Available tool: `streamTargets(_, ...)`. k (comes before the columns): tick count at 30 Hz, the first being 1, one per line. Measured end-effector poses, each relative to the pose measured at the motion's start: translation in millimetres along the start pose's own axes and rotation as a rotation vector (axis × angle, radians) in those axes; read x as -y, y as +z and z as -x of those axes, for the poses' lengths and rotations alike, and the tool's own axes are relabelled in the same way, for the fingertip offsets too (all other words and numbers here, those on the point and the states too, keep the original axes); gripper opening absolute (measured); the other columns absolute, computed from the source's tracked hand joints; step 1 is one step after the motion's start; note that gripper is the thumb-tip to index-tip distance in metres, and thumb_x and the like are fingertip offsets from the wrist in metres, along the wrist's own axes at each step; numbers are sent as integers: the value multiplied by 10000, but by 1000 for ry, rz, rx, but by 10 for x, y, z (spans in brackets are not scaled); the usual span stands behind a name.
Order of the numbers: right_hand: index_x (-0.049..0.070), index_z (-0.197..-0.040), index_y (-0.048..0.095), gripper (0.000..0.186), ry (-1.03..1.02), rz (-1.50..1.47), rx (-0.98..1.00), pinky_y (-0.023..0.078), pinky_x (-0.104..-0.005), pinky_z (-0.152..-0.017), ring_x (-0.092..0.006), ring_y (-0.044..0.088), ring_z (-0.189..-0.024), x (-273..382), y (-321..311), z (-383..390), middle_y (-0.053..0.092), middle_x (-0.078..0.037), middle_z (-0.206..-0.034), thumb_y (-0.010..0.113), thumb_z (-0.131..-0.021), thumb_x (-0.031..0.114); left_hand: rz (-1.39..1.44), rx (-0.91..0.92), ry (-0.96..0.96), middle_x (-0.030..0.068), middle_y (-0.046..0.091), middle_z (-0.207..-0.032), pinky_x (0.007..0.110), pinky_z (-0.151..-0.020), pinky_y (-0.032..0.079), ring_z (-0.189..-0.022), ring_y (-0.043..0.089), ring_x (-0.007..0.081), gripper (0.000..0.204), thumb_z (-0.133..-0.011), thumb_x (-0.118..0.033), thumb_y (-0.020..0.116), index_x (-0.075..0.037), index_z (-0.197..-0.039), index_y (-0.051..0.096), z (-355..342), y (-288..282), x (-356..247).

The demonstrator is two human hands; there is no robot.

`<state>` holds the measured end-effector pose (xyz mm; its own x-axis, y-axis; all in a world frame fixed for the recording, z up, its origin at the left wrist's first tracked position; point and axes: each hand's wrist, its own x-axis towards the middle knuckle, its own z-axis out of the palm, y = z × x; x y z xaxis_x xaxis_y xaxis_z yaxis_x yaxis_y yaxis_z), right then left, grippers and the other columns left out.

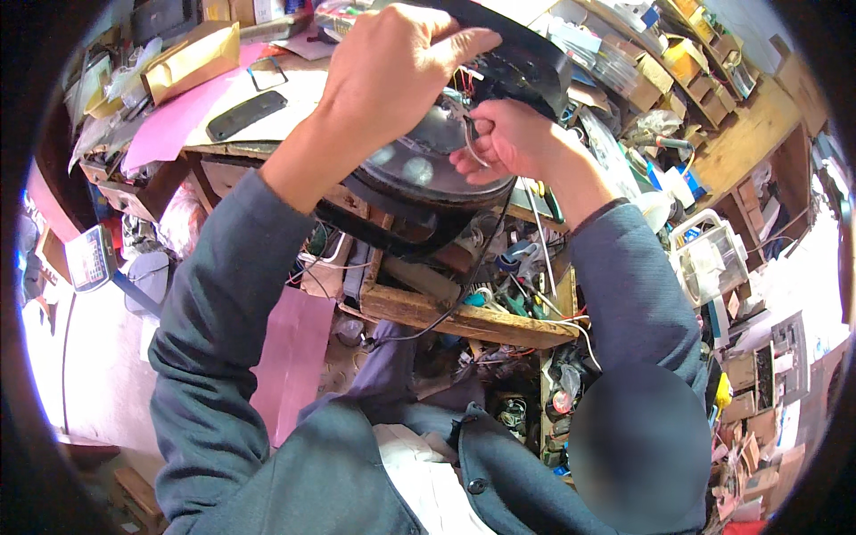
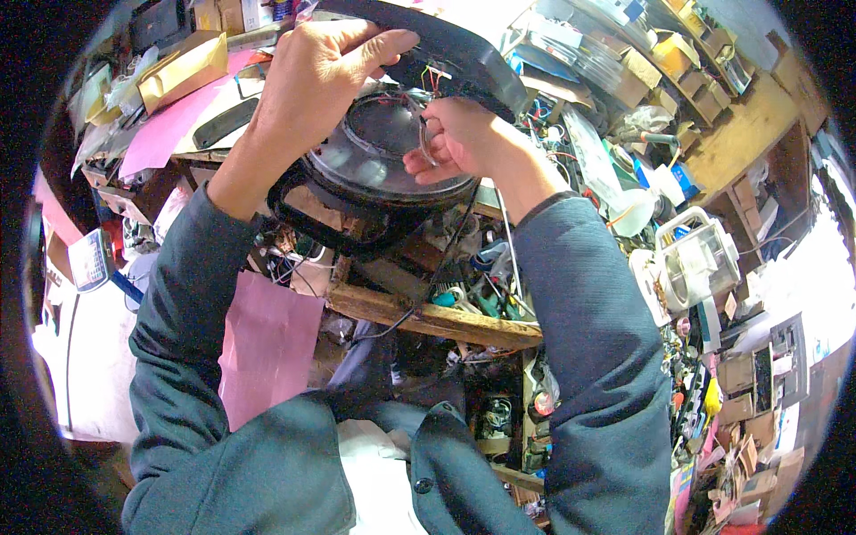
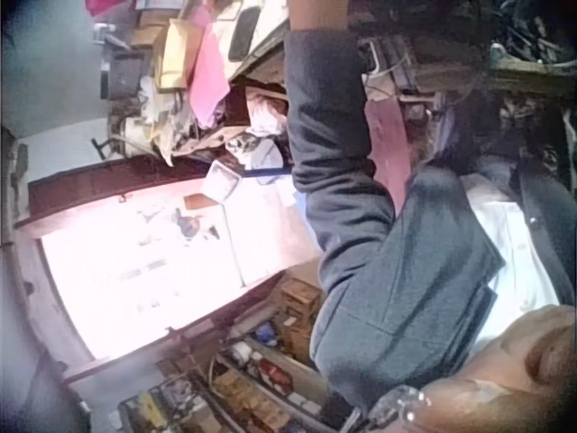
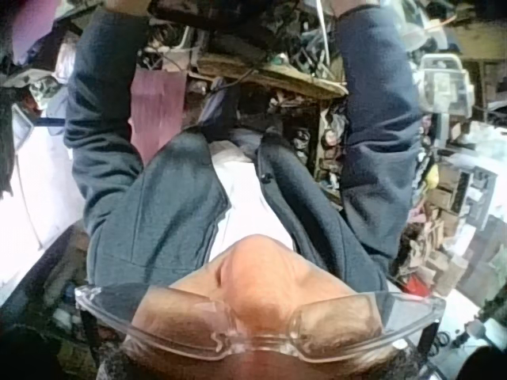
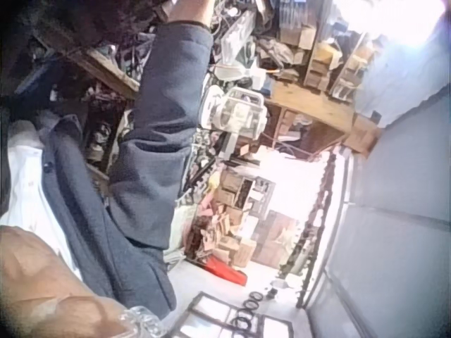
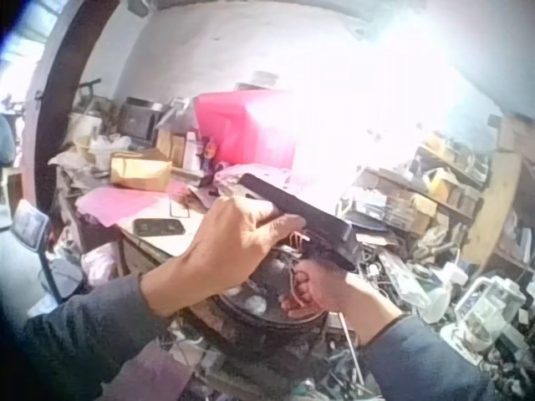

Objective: The person works on the internal wiring of a black circular appliance, using a screwdriver to adjust components and connect wires. They repeatedly open and close the appliance's top cover while manipulating the internal parts.

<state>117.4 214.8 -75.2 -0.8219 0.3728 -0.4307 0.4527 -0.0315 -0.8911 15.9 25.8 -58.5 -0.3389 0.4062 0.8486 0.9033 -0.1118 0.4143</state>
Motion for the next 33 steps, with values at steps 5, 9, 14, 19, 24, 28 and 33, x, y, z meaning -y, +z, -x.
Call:
streamTargets(5, 79, -791, 582, 309, -95, 331, -88, 601, -414, -711, -219, 711, -768, -72, -187, 465, 704, -110, -823, 542, -997, 305, -15, 91, -150, 100, 693, -712, 333, -569, 471, -630, 624, 127, 346, -976, -372, 686, -46, -1011, 796, -1, -97, -61)
streamTargets(9, 31, -837, 623, 332, -181, 714, -311, 528, -339, -591, -170, 627, -681, -316, -460, 982, 641, -75, -807, 538, -994, 310, -59, 64, -71, 77, 687, -695, 312, -563, 450, -640, 595, 89, 376, -971, -402, 705, -37, -991, 793, 4, -96, 90)
streamTargets(14, 17, -853, 646, 387, -386, 1518, -647, 552, -449, -776, -365, 683, -829, -821, -1070, 932, 682, -201, -895, 511, -952, 365, -56, 63, -91, 65, 736, -749, 304, -589, 457, -670, 620, 85, 407, -972, -426, 709, -27, -987, 789, -36, -109, 48)
streamTargets(19, 38, -930, 723, 292, -303, 1524, -786, 570, -487, -810, -387, 711, -922, -1127, -1100, 245, 720, -196, -923, 551, -904, 272, -56, 60, -44, 68, 712, -715, 305, -587, 451, -665, 602, 79, 419, -972, -438, 708, -26, -960, 790, -43, -89, 48)
streamTargets(24, 50, -1030, 704, 295, -379, 1490, -978, 563, -492, -833, -388, 673, -1048, -1267, -875, -53, 683, -228, -1090, 584, -968, 312, -35, 35, -47, 41, 617, -626, 315, -540, 409, -614, 500, 70, 418, -976, -428, 707, -20, -920, 775, -20, -88, -10)
streamTargets(28, 50, -949, 681, 299, -623, 1486, -1013, 564, -495, -739, -380, 693, -888, -1105, -782, 14, 688, -204, -935, 601, -984, 336, -35, 38, -55, 96, 588, -611, 356, -527, 404, -577, 508, 171, 390, -974, -397, 707, -17, -918, 772, -33, -72, -21)
streamTargets(33, 57, -1025, 658, 168, -1099, 1107, -839, 552, -474, -673, -389, 690, -774, -784, -70, 102, 695, -188, -860, 623, -995, 219, -18, 23, -48, 211, 593, -624, 427, -520, 414, -536, 563, 371, 321, -957, -346, 716, -33, -945, 788, -32, -86, -7)
